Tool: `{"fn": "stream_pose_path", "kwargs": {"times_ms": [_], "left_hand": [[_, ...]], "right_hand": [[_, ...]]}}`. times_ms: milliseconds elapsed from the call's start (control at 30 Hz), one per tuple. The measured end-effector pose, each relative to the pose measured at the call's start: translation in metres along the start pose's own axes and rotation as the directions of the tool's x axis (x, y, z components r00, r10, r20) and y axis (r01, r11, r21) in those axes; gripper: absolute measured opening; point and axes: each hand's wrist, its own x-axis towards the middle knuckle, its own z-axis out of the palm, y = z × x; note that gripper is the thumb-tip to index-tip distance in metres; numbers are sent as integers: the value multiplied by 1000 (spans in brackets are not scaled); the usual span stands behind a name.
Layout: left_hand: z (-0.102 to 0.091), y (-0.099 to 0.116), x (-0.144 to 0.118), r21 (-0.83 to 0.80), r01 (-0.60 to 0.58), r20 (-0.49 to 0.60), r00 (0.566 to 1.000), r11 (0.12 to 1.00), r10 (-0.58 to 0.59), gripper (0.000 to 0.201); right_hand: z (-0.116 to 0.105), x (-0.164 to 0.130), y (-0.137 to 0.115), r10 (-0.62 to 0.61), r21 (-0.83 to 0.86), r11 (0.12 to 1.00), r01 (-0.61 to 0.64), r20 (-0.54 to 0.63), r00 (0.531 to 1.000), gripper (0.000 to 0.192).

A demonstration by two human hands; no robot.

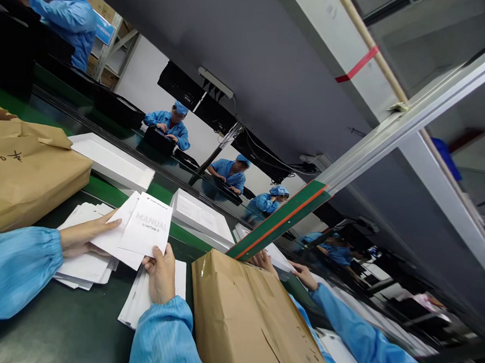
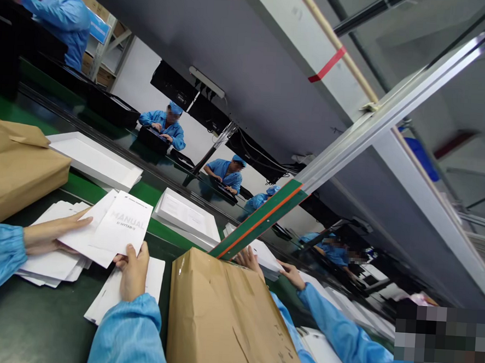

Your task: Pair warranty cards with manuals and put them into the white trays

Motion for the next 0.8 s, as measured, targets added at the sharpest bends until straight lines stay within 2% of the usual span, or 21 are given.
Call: {"fn": "stream_pose_path", "kwargs": {"times_ms": [167, 267, 400, 500, 600, 667, 800], "left_hand": [[3, -9, -5, -27, 54, 2, 999, 998, -54, 48], [2, -1, -3, -38, 71, 43, 997, 997, -69, 52], [2, 9, -1, -77, 27, 69, 997, 997, -22, 51], [3, 8, -1, -26, 51, 79, 996, 998, -48, 45], [4, 3, 0, 74, 98, 138, 985, 992, -108, 37], [4, 0, 1, 135, 66, 181, 979, 989, -90, 34], [4, -3, 5, 201, -69, 207, 978, 977, 27, 30]], "right_hand": [[1, -3, -1, 1, -6, 1000, -1, 8, 1000, 14], [2, -4, -2, 4, -15, 1000, -3, 21, 1000, 15], [2, -4, -2, 8, -29, 1000, -7, 35, 999, 18], [2, -3, -1, 0, -32, 999, 0, 23, 1000, 19], [1, -3, 0, -14, -28, 999, 15, 3, 1000, 19], [0, -3, 0, -20, -24, 1000, 20, 0, 1000, 19], [-1, -3, 0, -15, -11, 1000, 16, 21, 1000, 21]]}}
